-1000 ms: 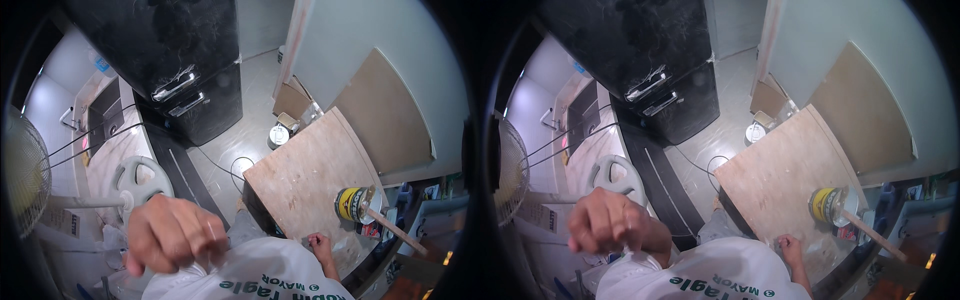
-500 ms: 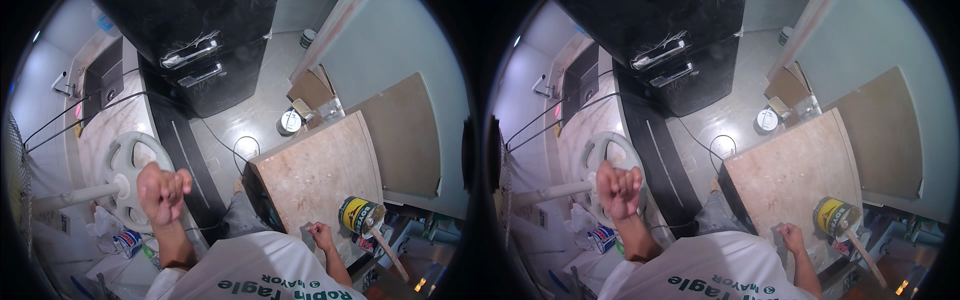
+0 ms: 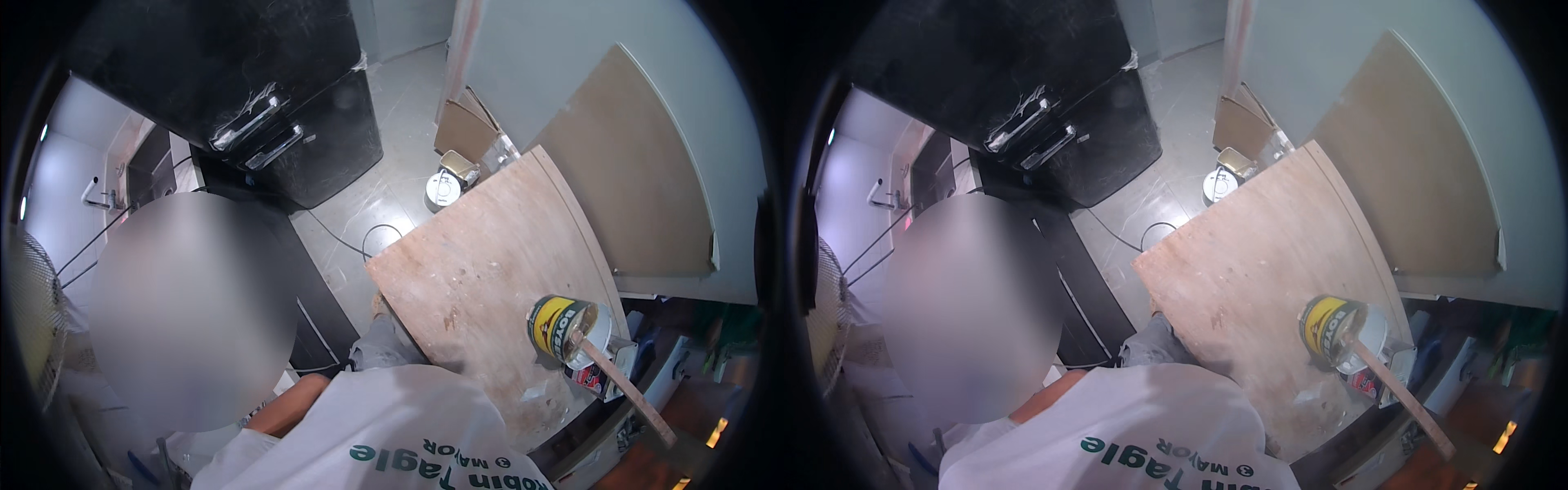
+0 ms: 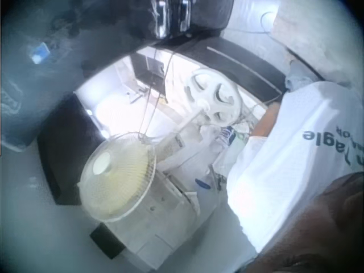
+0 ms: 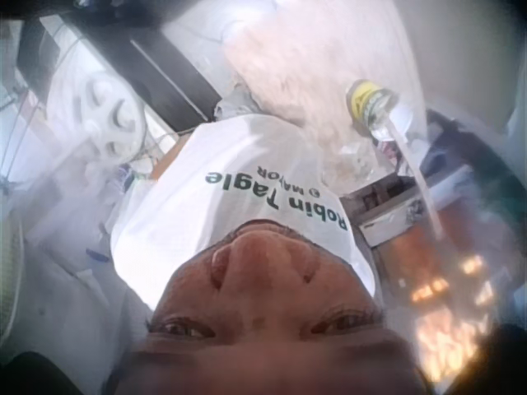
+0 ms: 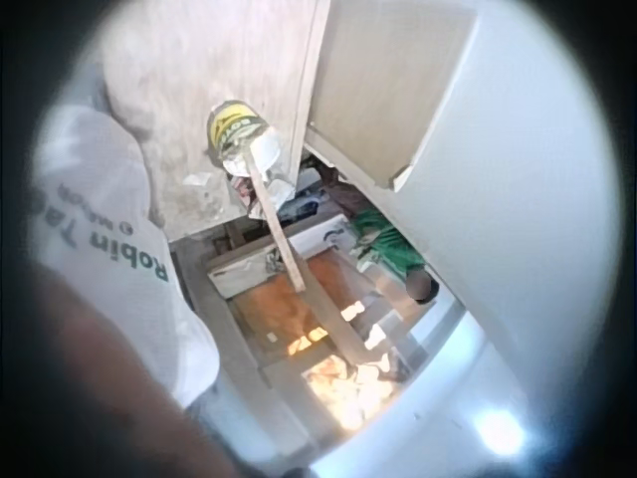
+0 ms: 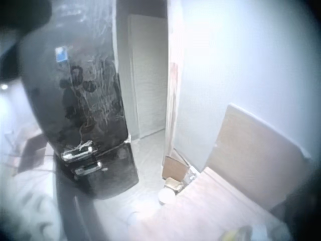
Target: The person mixes a white liquid in a paint can with a wooden stick, then uses a putty knife to scoop a reddish paste from a container and spread it onto a small metal square. The person then rubs the paste onto the metal square with a sanding block.
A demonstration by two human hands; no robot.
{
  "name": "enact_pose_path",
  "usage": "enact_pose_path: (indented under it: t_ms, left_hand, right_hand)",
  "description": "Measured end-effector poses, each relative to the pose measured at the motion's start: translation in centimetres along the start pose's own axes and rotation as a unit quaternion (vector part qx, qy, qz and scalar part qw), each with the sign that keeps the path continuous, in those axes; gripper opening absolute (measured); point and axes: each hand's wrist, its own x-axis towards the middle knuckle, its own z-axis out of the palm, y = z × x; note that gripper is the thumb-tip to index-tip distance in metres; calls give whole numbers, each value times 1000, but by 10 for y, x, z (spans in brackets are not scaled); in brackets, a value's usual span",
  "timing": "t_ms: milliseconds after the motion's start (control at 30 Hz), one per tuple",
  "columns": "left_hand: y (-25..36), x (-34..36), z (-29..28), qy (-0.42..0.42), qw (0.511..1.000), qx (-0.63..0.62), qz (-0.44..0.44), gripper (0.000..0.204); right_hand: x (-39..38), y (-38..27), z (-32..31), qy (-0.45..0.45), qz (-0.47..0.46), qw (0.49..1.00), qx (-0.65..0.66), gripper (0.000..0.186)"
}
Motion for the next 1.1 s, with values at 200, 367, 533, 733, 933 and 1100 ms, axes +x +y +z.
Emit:
enact_pose_path:
  t_ms: [200, 367, 533, 733, 933, 1100]
  left_hand:
    - [-7, 6, 17, -19, 998, -62, -21, 18]
    - [-38, -44, -28, -54, 994, -94, -35, 21]
    - [-65, -23, -142, -94, 992, -56, -64, 25]
    - [-70, 0, -339, -69, 994, -20, -81, 31]
    - [-66, -23, -433, -22, 980, -189, 64, 35]
    - [-99, -3, -423, 24, 984, -160, 73, 28]
  right_hand:
    - [12, -6, 1, 26, -44, 992, 114, 18]
    - [20, -31, 5, 41, -41, 986, 159, 17]
    - [20, -87, 29, 38, 13, 983, 180, 17]
    - [11, -191, 61, 17, 52, 982, 178, 16]
    - [-1, -294, 66, -14, 23, 982, 189, 15]
    - [-17, -393, 16, -20, -74, 988, 136, 15]
